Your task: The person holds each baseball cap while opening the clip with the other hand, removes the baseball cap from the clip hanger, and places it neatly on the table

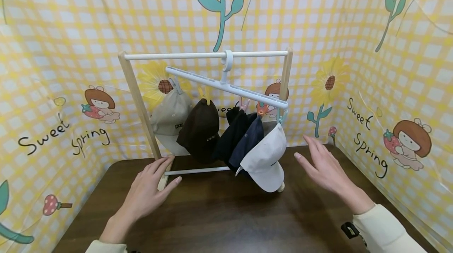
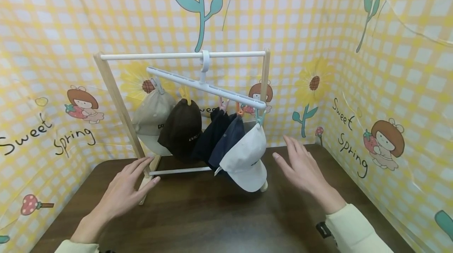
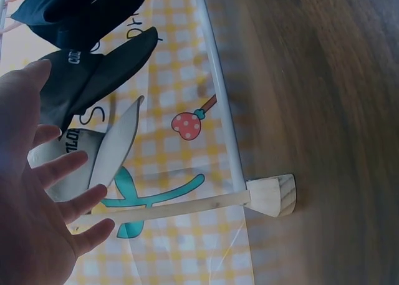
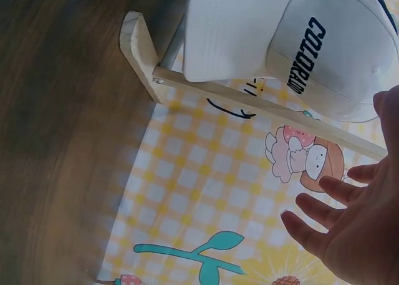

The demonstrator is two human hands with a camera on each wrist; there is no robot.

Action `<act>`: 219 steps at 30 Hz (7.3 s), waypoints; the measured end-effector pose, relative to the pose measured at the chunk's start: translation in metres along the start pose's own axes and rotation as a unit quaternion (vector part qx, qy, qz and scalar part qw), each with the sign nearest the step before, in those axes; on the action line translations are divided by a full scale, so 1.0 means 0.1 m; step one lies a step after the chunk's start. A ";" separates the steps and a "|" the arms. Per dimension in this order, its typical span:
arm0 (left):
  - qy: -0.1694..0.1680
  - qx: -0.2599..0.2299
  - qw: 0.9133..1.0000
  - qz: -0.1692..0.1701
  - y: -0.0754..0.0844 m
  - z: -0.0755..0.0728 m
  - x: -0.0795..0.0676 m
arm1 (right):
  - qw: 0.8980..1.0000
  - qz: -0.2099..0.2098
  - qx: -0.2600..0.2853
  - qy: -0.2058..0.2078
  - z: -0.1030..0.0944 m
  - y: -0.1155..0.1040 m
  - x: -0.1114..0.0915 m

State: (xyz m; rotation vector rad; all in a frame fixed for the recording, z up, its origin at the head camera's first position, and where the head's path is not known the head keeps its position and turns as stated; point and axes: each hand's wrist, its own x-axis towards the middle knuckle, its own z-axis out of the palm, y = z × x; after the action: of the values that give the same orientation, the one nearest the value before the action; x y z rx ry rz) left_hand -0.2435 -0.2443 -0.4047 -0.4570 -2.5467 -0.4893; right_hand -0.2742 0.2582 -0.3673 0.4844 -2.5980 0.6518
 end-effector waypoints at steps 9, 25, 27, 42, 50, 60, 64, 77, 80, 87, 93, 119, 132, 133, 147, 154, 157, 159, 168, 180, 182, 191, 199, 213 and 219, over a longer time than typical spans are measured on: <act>-0.008 0.002 1.000 0.000 0.05 0.04 0.01 | 1.000 -0.006 -0.002 0.014 -0.01 -0.05 0.03; -0.002 -0.003 1.000 0.011 0.14 0.08 0.07 | 1.000 -0.014 0.013 0.022 -0.06 -0.15 0.12; 0.002 -0.005 1.000 0.017 0.16 0.08 0.08 | 1.000 -0.014 0.015 0.021 -0.08 -0.16 0.14; 0.021 -0.022 0.999 0.043 0.26 0.09 0.16 | 0.999 -0.028 0.026 0.038 -0.13 -0.21 0.27; 0.020 -0.036 0.998 0.052 0.33 0.13 0.19 | 0.998 -0.027 0.029 0.038 -0.16 -0.24 0.31; 0.021 -0.041 0.997 0.059 0.41 0.14 0.22 | 0.997 -0.043 0.029 0.050 -0.17 -0.28 0.39; 0.020 -0.041 0.997 0.059 0.44 0.14 0.23 | 0.998 -0.040 0.031 0.047 -0.19 -0.30 0.40; 0.016 -0.045 0.997 0.069 0.56 0.12 0.29 | 0.998 -0.026 0.039 0.041 -0.21 -0.36 0.45; 0.012 -0.047 0.996 0.074 0.59 0.12 0.30 | 0.998 -0.028 0.042 0.042 -0.21 -0.36 0.47; 0.020 -0.042 0.996 0.082 0.63 0.14 0.34 | 0.997 -0.035 0.043 0.046 -0.23 -0.41 0.51; 0.011 -0.047 0.995 0.083 0.69 0.14 0.38 | 0.997 -0.034 0.044 0.048 -0.25 -0.43 0.54; -0.006 -0.063 0.994 0.093 0.86 0.14 0.47 | 0.997 -0.040 0.040 0.052 -0.28 -0.53 0.60; -0.008 -0.065 0.992 0.110 0.94 0.16 0.51 | 0.997 -0.039 0.047 0.048 -0.27 -0.57 0.63; -0.009 -0.066 0.992 0.110 0.95 0.16 0.51 | 0.997 -0.038 0.048 0.047 -0.26 -0.57 0.63; 0.002 -0.061 0.992 0.113 0.96 0.15 0.49 | 0.997 -0.036 0.049 0.054 -0.24 -0.58 0.65; 0.015 -0.061 0.990 0.126 0.99 0.13 0.52 | 0.997 -0.032 0.047 0.060 -0.25 -0.58 0.66; 0.022 -0.062 0.989 0.132 1.01 0.12 0.52 | 0.996 -0.030 0.047 0.065 -0.25 -0.59 0.67; 0.026 -0.064 0.988 0.135 1.02 0.11 0.53 | 0.996 -0.029 0.048 0.068 -0.25 -0.60 0.68; 0.026 -0.073 0.987 0.142 1.12 0.12 0.56 | 0.994 -0.013 0.049 0.092 -0.25 -0.64 0.69; 0.012 -0.093 0.986 0.138 1.20 0.13 0.58 | 0.994 0.003 0.048 0.097 -0.28 -0.66 0.73; 0.012 -0.097 0.986 0.138 1.22 0.14 0.58 | 0.994 0.006 0.047 0.094 -0.29 -0.67 0.74; 0.009 -0.106 0.983 0.150 1.31 0.20 0.61 | 0.994 0.011 0.039 0.097 -0.30 -0.68 0.74; -0.003 -0.114 0.982 0.152 1.34 0.23 0.63 | 0.994 0.015 0.037 0.101 -0.30 -0.71 0.76; -0.030 -0.132 0.980 0.144 1.38 0.29 0.65 | 0.993 0.014 0.031 0.110 -0.32 -0.74 0.76; -0.052 -0.138 0.981 0.128 1.41 0.33 0.67 | 0.993 0.013 0.031 0.111 -0.33 -0.73 0.77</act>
State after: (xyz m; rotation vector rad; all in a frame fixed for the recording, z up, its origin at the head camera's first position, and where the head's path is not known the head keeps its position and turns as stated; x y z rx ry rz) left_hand -0.2545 -0.0914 -0.3608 -0.9183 -2.4759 -0.7400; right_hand -0.2988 0.1968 -0.2780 0.3748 -2.3851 0.7513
